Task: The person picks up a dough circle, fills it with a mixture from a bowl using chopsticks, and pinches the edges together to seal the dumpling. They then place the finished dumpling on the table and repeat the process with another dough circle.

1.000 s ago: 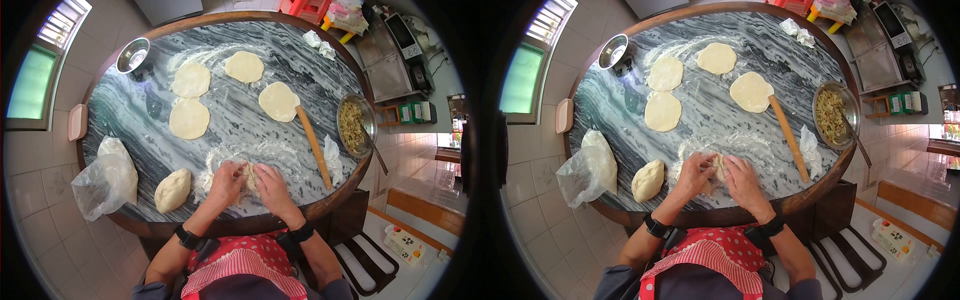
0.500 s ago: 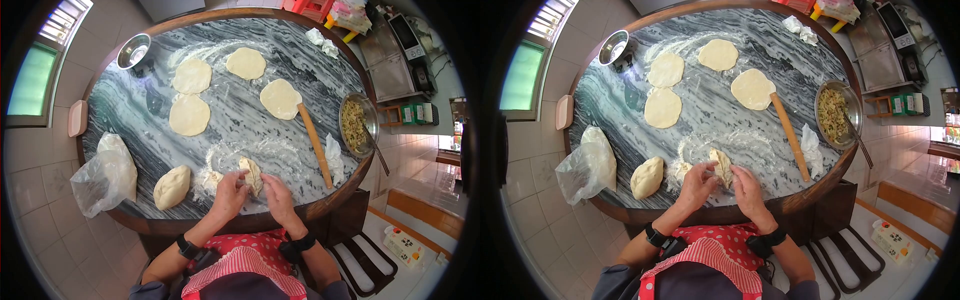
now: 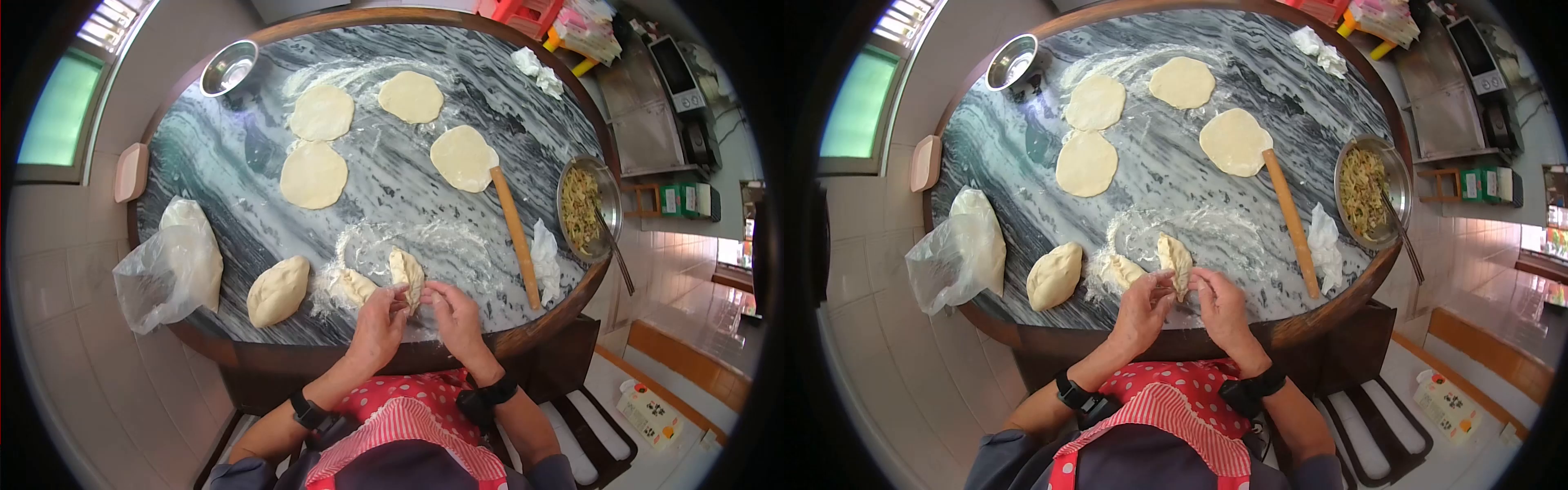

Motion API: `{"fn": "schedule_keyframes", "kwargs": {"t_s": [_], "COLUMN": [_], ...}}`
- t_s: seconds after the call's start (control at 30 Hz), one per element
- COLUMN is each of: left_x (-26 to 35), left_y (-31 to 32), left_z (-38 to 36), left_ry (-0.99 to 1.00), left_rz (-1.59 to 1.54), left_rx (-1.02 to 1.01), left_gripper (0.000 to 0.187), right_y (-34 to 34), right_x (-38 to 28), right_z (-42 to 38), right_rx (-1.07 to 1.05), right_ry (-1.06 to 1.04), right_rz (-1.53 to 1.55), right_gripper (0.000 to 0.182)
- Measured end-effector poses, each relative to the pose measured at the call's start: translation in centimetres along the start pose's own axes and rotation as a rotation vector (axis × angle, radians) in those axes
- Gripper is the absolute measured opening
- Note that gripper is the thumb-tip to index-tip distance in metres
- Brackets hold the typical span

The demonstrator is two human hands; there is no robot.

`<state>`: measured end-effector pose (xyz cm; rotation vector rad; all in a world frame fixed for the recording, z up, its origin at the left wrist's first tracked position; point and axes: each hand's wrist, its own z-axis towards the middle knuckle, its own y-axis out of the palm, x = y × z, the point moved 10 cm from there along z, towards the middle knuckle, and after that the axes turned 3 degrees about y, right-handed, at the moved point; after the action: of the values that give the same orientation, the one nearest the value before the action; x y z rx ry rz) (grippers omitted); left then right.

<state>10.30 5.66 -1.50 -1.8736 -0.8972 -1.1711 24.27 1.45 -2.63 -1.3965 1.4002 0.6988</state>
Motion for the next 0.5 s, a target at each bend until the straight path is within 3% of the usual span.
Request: {"fn": "schedule_keyframes", "kwargs": {"t_s": [0.1, 0.3, 0.5], "left_x": [0.1, -1.9, -1.6], "left_y": [-0.2, -0.3, 0.1], "left_z": [-0.3, -1.3, -2.0], "left_ry": [-0.03, -0.16, -0.097], "left_rz": [0.018, 0.134, 0.182], "left_rx": [0.077, 0.326, 0.494], "left_gripper": [0.032, 0.023, 0.022], "right_y": [-0.9, 0.2, 1.2], "right_x": [1.0, 1.1, 1.2], "right_z": [0.5, 2.3, 3.9], "right_rx": [0.037, -0.176, -0.304], "right_ry": [0.052, 0.068, -0.019], "right_rz": [0.161, 0.009, -0.043], "right_gripper": [0.018, 0.016, 0.015]}}
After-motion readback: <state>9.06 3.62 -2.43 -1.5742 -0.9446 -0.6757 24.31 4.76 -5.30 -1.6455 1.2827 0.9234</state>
